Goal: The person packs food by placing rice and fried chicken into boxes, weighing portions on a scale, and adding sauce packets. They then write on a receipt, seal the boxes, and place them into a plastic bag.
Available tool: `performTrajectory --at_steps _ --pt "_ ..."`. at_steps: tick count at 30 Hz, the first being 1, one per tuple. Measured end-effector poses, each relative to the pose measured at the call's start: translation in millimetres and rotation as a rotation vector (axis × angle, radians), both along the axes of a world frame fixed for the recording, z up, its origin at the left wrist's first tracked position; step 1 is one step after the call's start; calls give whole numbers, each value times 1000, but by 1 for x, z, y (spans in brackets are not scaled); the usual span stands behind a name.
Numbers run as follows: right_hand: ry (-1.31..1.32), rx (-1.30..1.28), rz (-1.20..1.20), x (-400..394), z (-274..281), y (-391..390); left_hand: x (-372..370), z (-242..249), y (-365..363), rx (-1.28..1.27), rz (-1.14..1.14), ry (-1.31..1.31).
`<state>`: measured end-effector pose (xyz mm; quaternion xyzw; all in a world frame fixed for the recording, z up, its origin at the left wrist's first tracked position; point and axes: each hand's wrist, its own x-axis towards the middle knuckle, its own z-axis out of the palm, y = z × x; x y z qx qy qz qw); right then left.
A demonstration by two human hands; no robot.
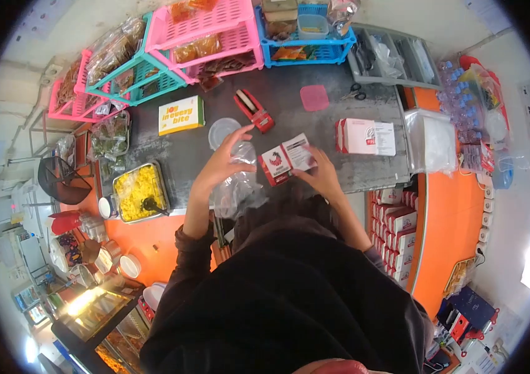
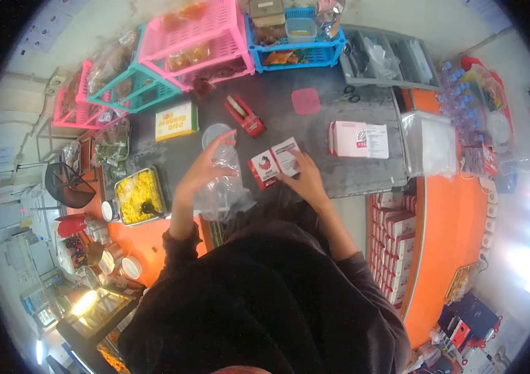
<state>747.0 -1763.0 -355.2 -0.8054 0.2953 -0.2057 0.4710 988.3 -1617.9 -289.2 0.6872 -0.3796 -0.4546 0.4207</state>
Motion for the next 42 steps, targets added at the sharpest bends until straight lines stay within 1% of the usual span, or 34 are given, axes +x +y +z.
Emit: performTrajectory --at_steps 2,3,5,6,8,9,11,12,14,15,17,19,20,21,22,23,24,25,26,27,28,29,30,31,32,33,34,35,36,37,38,39,40,42 --pt "-282 -28 154 42 67 27 -19 40 1 -197 -38 97" --pt "-287 -24 151 56 74 36 -25 55 1 -192 -40 92" --pt "-219 21 105 75 80 46 -33 75 2 -320 -55 127" --pt "-201 -85 10 76 78 40 -25 78 8 -324 -66 121" --pt "-130 -218 -178 60 81 29 1 85 23 -111 98 -767" --pt "-76 -249 -261 49 90 24 9 78 27 -123 92 -770" --pt "39 -432 -279 27 101 24 15 45 39 -111 487 -1099" --pt "43 -433 -293 17 111 28 16 39 41 -119 475 -1096" --pt "195 -366 -443 -5 126 37 12 26 47 -427 599 -1169" --pt "206 -369 -473 -19 118 34 9 0 54 -533 556 -674" --pt "-72 -403 -338 -55 90 27 -28 -35 87 -331 314 -295" --pt "-457 1007 -421 -90 72 48 -72 -21 109 7 271 738" --pt "-312 1237 -435 -107 62 53 -90 -36 122 -78 442 913" --pt "-316 1463 -295 -143 35 60 -97 -37 114 -85 442 923" --pt "-332 1653 -63 -154 40 57 -102 -36 108 -100 467 1029" --pt "-324 1601 -194 -163 44 54 -106 -33 103 -110 495 1132" --pt "-316 1546 -320 -153 76 47 -110 -31 99 -123 524 1232" --pt "-309 1550 -313 -161 80 33 -115 -30 94 -137 554 1329" --pt "-330 1393 -245 -171 81 15 -119 -58 86 -144 563 1325" --pt "-346 1232 -172 -182 81 -7 -123 -107 72 -50 240 805" --pt "-335 1227 -151 -195 59 -33 -129 -136 53 41 -62 275" --pt "48 501 68 -210 22 -58 -158 -126 20 -161 18 -270" --pt "390 -254 272 -223 3 -81 -197 -109 -19 -350 105 -821" --pt "508 -409 76 -221 11 -84 -225 -100 -46 -350 133 -823" --pt "508 -415 95 -222 12 -92 -251 -92 -67 -111 118 -919" --pt "710 -375 10 -228 11 -98 -273 -88 -82 137 96 -998" --pt "907 -335 -80 -236 8 -107 -290 -94 -95 149 108 -995" --pt "1059 -306 -54 -247 -4 -119 -302 -111 -108 340 94 -1002" --pt "1051 -311 -43 -260 -36 -133 -310 -133 -119 529 81 -1004" --pt "1113 -271 -120 -274 -82 -148 -314 -191 -119 561 91 -885" --pt "1178 -230 -192 -284 -104 -159 -319 -246 -118 596 107 -768" --pt "1016 -300 -287 -285 -100 -158 -323 -300 -118 633 127 -657" --pt "1018 -300 -263 -281 -97 -161 -328 -263 -126 652 140 -647" --pt "1259 -671 -201 -269 -88 -163 -334 -180 -147 526 52 -694"
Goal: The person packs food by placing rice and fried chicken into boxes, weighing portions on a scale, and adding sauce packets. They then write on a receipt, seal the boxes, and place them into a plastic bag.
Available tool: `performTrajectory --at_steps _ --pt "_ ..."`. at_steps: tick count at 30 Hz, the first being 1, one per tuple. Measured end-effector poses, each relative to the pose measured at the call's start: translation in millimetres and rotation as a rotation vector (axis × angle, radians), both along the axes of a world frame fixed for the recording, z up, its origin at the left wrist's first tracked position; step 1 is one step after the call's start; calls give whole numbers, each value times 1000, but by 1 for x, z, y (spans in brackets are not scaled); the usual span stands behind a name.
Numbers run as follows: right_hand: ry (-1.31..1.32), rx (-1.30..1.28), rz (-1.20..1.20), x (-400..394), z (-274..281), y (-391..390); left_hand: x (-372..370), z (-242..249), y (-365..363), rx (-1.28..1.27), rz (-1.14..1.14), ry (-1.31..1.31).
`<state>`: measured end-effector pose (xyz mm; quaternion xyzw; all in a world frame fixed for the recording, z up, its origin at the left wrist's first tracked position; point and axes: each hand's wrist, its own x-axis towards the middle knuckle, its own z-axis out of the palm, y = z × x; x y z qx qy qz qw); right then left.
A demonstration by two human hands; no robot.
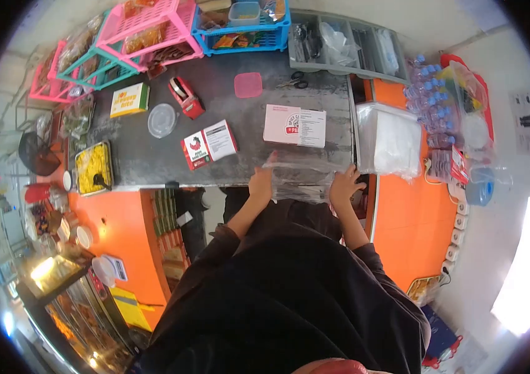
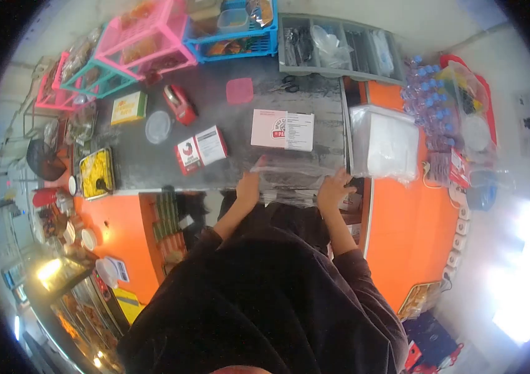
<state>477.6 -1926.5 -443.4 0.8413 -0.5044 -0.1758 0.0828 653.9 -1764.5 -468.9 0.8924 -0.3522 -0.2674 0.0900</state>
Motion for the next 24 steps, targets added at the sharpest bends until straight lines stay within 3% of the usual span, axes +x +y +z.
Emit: performTrajectory --at_steps 2,3,4,6,7,9,12,13,15,16,17,18,19,21,24 --pt "-117 -37 176 15 24 13 -6 41 -7 -75 44 42" --pt "-241 -89 323 20 29 23 -9 48 -7 -167 62 80" --pt "-244 -72 322 30 26 30 -10 47 -8 -150 64 79" --pt "-425 660 442 48 19 28 -13 44 -12 -43 61 49" --pt "-422 667 436 48 7 22 -11 26 -10 -37 58 54" --pt "-454 286 461 42 -26 15 -3 -13 2 38 134 -141" --pt "-470 247 531 26 -68 0 1 -4 0 227 147 -155" --pt "-480 258 542 37 -56 8 -3 4 2 177 133 -155" --pt "43 711 557 75 -22 26 -5 22 13 175 129 -60" --pt "-181 889 670 101 -6 37 -3 27 19 159 104 44" --pt "-409 1069 774 129 9 53 -5 -6 33 -201 -90 -250" --pt "-629 1048 860 165 32 69 -6 -41 47 -557 -298 -544" --pt "-849 1020 934 201 47 86 -10 -36 53 -545 -291 -558" --pt "-671 467 1072 259 40 112 -9 -21 61 -334 119 30" --pt "-488 314 1220 326 -26 133 7 21 58 -193 244 135"
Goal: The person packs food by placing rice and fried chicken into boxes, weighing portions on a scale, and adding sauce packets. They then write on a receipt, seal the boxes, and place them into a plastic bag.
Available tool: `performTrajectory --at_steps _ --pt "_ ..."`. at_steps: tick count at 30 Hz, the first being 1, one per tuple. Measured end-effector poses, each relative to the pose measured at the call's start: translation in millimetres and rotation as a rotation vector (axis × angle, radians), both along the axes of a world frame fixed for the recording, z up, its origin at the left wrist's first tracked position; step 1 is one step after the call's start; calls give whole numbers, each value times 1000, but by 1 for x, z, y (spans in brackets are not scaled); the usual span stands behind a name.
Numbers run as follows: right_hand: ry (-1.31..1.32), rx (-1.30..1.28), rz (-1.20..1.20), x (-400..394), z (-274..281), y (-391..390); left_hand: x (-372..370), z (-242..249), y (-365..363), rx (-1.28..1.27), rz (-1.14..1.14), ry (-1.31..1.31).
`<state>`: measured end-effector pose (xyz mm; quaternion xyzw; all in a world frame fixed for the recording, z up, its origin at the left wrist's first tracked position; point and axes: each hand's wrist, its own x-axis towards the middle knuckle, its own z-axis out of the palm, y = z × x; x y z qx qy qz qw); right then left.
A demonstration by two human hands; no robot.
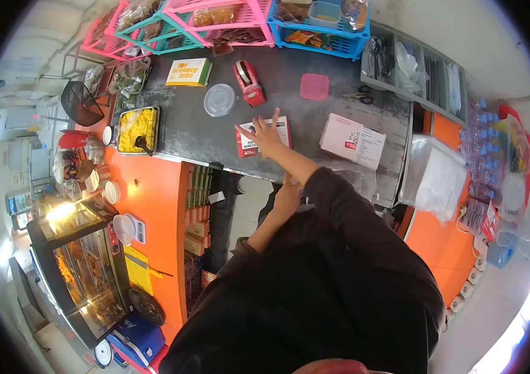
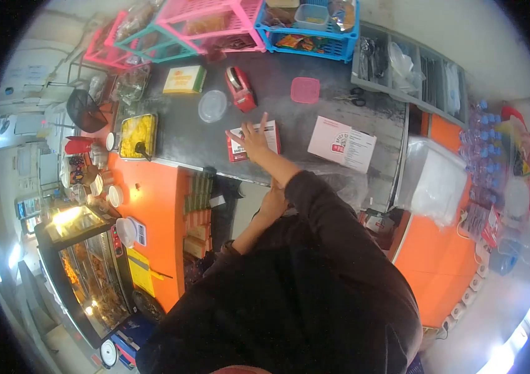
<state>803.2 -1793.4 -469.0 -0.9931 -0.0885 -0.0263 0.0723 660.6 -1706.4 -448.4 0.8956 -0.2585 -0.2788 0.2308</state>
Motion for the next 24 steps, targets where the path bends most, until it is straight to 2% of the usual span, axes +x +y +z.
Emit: performTrajectory --at_steps 1,3,4,5,7,9,10,11,12,14,15,16,17,19,20,21,22,24 --pt "9 -3 7 10 6 -1 6 -5 8 41 -87 -47" --pt "280 120 105 23 25 -3 18 -3 25 -16 -106 -40" --pt "291 110 113 25 44 -6 27 3 30 -70 -136 -50" --pt "294 203 104 23 68 -11 35 5 35 -14 -118 -2" --pt "335 308 91 8 124 -20 45 -10 51 -60 -92 -22" --pt "379 609 182 -9 172 -37 66 -28 69 -109 -81 -53" --pt "386 605 172 -22 168 -39 86 -36 80 -246 -345 -202" --pt "285 831 216 -36 160 -40 99 -40 86 -385 -610 -359" --pt "175 1052 262 -51 149 -40 105 -34 84 -397 -616 -360" --pt "152 1088 148 -85 97 -39 121 -5 74 -872 135 1017" --pt "157 936 48 -100 80 -44 128 -8 80 -880 126 1017" --pt "161 784 -47 -112 65 -47 136 -6 91 -555 -72 558" --pt "153 778 -45 -118 52 -46 142 -4 97 -220 -247 93" --pt "329 342 -167 -130 29 -41 134 -19 102 -139 -219 108" --pt "348 331 -106 -130 22 -32 131 -32 98 -66 -197 125" --pt "364 313 -62 -127 23 -20 131 -46 96 -169 -229 61" --pt "393 180 25 -121 30 -10 137 -54 94 -279 -275 0" --pt "371 210 -66 -111 21 2 155 -42 90 -89 -307 97"
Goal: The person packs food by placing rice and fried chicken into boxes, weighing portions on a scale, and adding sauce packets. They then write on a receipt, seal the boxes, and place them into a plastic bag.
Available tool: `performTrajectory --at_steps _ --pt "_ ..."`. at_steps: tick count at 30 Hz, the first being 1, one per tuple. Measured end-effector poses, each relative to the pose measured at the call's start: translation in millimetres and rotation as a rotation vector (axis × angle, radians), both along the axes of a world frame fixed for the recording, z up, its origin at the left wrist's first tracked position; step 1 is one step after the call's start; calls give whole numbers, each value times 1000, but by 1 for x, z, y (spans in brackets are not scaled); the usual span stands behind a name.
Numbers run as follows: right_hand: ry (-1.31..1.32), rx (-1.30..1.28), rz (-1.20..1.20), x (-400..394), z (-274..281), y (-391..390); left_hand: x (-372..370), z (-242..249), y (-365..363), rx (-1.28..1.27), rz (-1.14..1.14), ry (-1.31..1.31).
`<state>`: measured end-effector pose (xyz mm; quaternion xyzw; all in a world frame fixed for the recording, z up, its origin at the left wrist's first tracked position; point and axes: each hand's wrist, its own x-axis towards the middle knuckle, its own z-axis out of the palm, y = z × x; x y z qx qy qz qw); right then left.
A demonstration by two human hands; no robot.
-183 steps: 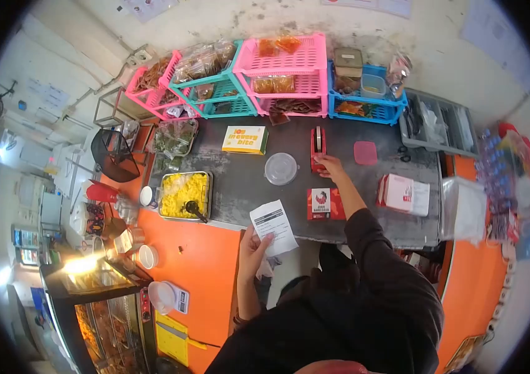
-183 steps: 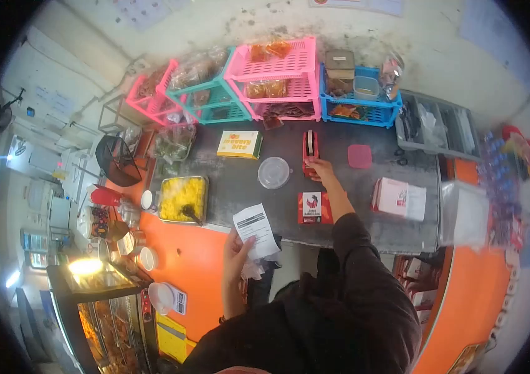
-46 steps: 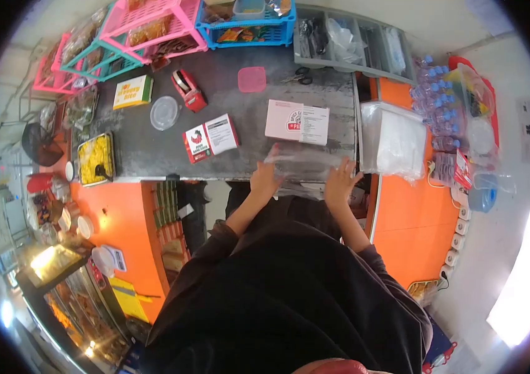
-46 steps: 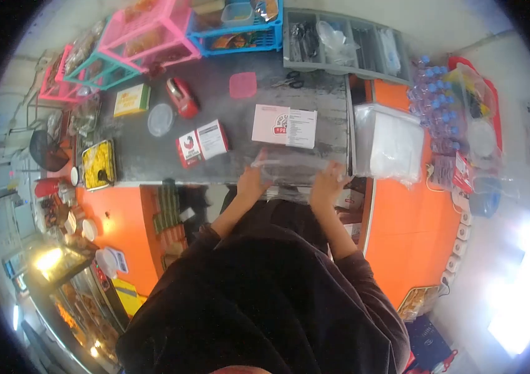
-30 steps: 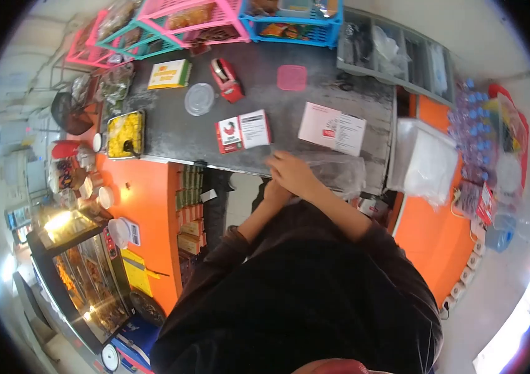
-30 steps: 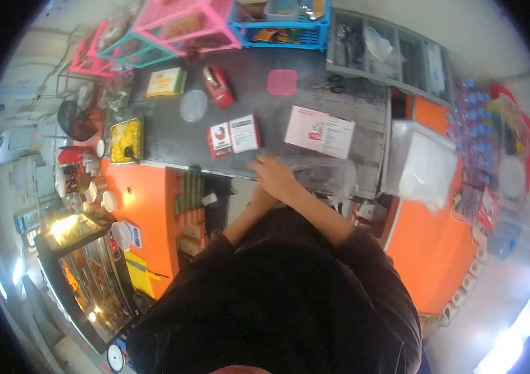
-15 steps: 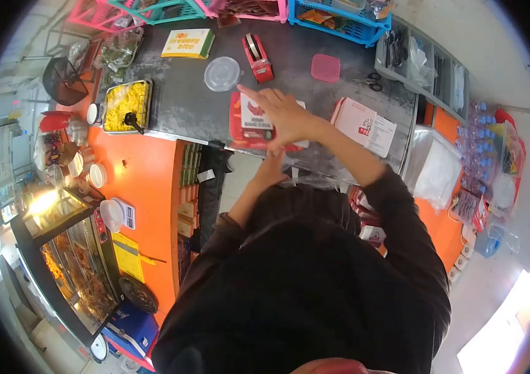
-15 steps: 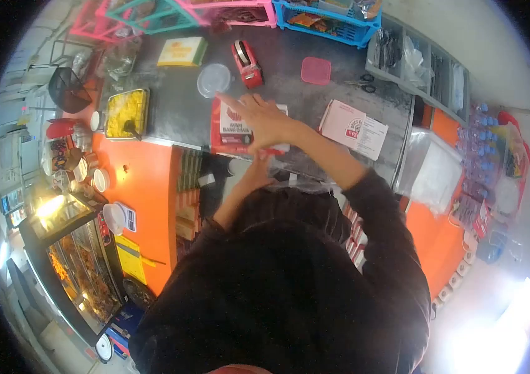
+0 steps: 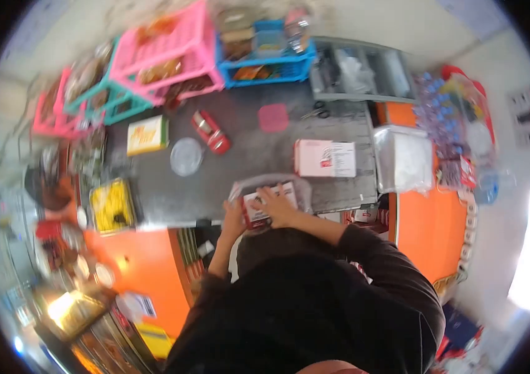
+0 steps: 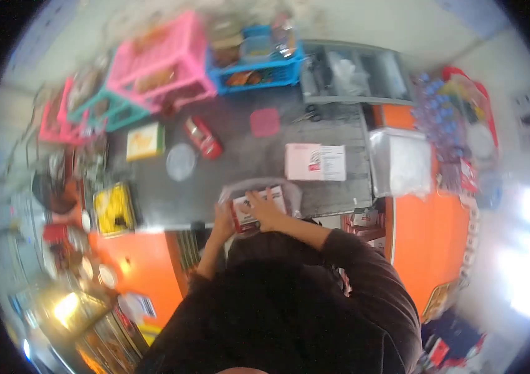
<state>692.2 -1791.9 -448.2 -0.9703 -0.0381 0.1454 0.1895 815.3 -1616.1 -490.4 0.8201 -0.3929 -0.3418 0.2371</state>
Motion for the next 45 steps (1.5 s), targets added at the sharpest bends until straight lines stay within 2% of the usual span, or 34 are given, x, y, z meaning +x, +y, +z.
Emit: performTrajectory --at_steps 2,4,5,6,8,9,11,13,14,15,16,17,19,20,22,23,25,27,29,30,31,32,33,34,35,36,37,38,40,41,43,45 --pt "-45 -29 -75 0 -15 -12 1 7 14 -198 6 -134" --pt "8 5 -93 2 -19 -25 -2 32 14 -39 21 -175" --pt "125 -60 -75 5 44 -45 -1 42 13 53 67 -153" --pt "107 -52 -94 1 29 -50 -1 51 11 148 115 -131" --pt "387 -292 -106 -3 -6 -59 -3 72 3 232 120 -131" --pt "348 -50 15 3 47 -90 -5 82 -1 317 144 -109" --pt "375 480 270 17 164 -153 -10 101 -8 281 173 -156" --pt "524 781 -233 35 214 -247 -8 101 -6 248 209 -205" --pt "66 748 -388 41 155 -307 -7 94 0 237 186 -229" --pt "-201 679 -770 42 165 -351 -8 91 6 231 165 -251" --pt "-473 -216 -1123 53 99 -406 -11 91 9 232 174 -253" --pt "-722 -439 -1137 44 96 -441 -13 92 9 266 167 -235" --pt "-657 -564 -1281 34 45 -486 -17 99 -4 287 178 -223" --pt "-673 -558 -1268 31 30 -505 -20 108 -11 325 226 -181" --pt "-480 -524 -1140 24 10 -522 -24 114 -12 378 287 -134" --pt "-478 -516 -1124 23 6 -530 -24 114 -11 389 282 -145" --pt "-922 -196 -1157 28 20 -541 -25 109 -3 409 288 -147" --pt "-1111 221 -1177 36 53 -545 -23 97 5 382 246 -202" --pt "-1193 624 -1122 48 105 -514 -21 92 7 356 242 -195" --pt "-1116 782 -950 53 143 -473 -19 96 3 280 237 -174" --pt "-1013 946 -776 57 180 -420 -18 101 2 216 244 -146" --pt "-865 913 -609 62 197 -371 -15 88 11 123 177 -226" --pt "-533 1226 -454 67 193 -323 -16 79 16 267 215 -200" --pt "-330 1154 -293 71 192 -268 -12 69 23 211 193 -199" --pt "-143 1070 -121 75 192 -211 -10 83 18 180 236 -98" --pt "-190 978 50 81 157 -152 -10 85 20 147 216 -135" --pt "-60 883 155 83 127 -104 -5 85 20 100 182 -187" --pt "125 611 250 87 106 -58 0 88 22 101 203 -190" --pt "164 372 76 88 6 35 3 91 26 117 205 -78" --pt "165 371 86 85 -26 57 2 87 28 86 201 -230" --pt "-333 -116 100 85 -65 91 7 92 31 51 198 -215" --pt "-247 -159 157 73 -90 92 6 97 33 -7 182 -225"
